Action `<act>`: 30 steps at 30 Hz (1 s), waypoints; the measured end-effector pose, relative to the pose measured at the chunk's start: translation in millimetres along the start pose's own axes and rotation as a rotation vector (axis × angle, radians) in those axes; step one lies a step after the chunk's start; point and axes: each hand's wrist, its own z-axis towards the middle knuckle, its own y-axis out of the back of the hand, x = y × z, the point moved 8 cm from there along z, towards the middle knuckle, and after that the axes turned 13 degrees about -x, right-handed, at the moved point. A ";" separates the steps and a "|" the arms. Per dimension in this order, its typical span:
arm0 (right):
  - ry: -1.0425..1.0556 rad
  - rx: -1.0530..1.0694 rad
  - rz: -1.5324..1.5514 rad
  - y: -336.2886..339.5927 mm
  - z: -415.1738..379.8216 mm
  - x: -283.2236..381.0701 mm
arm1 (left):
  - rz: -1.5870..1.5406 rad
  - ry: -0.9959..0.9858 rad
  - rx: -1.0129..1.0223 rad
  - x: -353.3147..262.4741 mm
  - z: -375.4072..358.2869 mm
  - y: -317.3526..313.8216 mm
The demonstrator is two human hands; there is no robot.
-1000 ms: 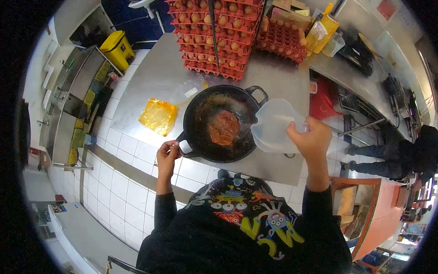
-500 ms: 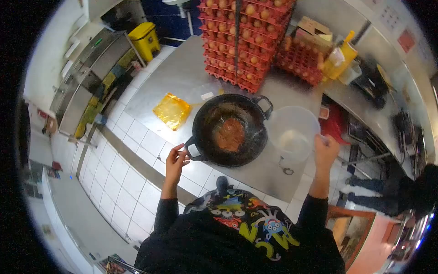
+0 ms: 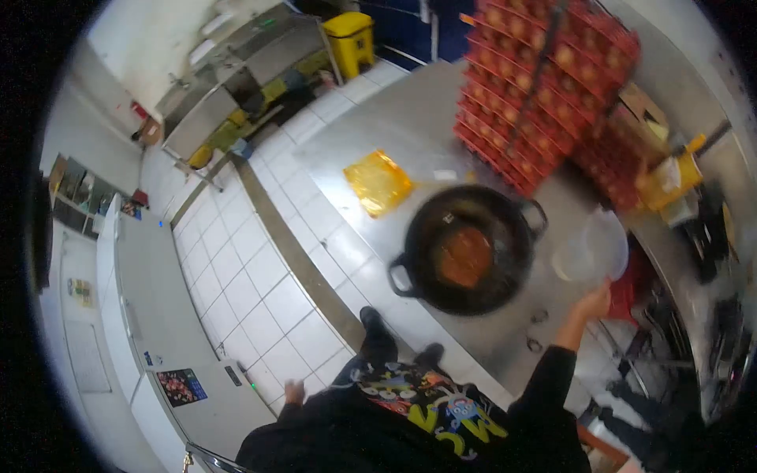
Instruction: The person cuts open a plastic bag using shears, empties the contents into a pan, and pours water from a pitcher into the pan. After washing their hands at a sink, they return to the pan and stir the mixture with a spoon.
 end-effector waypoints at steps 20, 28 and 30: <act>1.118 -0.696 -0.229 -37.0 -246.5 222.7 | -0.418 0.391 -0.315 272.1 450.8 83.5; 0.506 -0.374 0.658 -234.4 -624.1 397.3 | -0.700 0.303 -0.293 247.9 742.0 160.0; 0.671 -0.310 0.507 -338.6 -671.8 409.3 | -0.521 0.266 -0.244 296.5 750.8 109.4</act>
